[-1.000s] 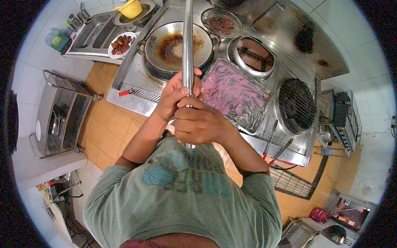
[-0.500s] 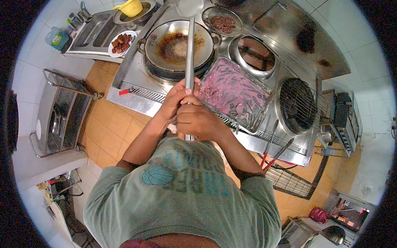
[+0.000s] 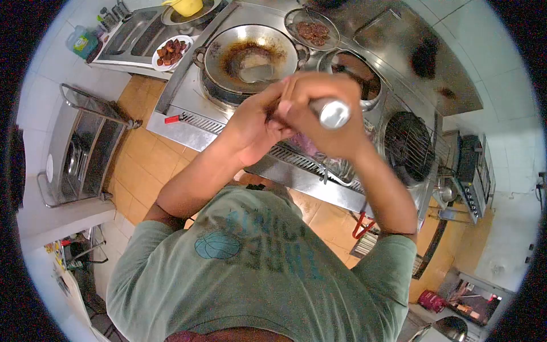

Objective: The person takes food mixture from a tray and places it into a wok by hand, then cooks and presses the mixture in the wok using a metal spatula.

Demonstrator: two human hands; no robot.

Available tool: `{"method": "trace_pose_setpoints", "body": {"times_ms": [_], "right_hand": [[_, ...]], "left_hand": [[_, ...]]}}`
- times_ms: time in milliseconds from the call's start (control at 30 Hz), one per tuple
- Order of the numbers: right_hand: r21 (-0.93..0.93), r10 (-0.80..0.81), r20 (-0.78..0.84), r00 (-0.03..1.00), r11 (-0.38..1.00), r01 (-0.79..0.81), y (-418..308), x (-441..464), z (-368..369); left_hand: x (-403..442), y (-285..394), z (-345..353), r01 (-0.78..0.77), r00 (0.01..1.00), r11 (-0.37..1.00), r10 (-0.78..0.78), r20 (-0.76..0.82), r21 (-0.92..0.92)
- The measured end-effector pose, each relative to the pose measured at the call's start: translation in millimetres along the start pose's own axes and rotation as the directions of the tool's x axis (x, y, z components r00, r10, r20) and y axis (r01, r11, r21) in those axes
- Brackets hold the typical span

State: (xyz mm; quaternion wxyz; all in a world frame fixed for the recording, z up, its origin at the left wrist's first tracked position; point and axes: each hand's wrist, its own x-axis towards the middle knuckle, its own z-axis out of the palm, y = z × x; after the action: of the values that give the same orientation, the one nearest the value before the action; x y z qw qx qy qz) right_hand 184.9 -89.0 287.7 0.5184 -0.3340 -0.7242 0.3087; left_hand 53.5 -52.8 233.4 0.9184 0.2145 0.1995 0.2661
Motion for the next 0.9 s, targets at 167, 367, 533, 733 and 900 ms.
{"method": "trace_pose_setpoints", "body": {"times_ms": [167,367,533,733,900], "right_hand": [[0.074,0.175,-0.019,0.984,0.982,-0.173,-10,35,-25],[0.186,0.249,0.024,0.968,0.950,-0.249,0,59,-53],[0.139,0.274,0.090,0.957,0.948,-0.285,12,74,-71],[0.108,0.341,0.151,0.928,0.927,-0.359,28,87,-91],[0.197,0.318,0.184,0.930,0.915,-0.352,48,88,-100]], "left_hand": [[9,13,13,-0.080,0.967,0.993,0.098,0.236,-0.085],[36,14,30,-0.153,0.974,0.972,0.179,0.142,-0.180],[57,17,32,-0.201,0.957,0.958,0.236,0.167,-0.203],[76,26,35,-0.138,0.983,0.975,0.156,0.097,-0.174],[91,31,27,-0.058,0.995,0.972,0.074,0.064,-0.229]]}}
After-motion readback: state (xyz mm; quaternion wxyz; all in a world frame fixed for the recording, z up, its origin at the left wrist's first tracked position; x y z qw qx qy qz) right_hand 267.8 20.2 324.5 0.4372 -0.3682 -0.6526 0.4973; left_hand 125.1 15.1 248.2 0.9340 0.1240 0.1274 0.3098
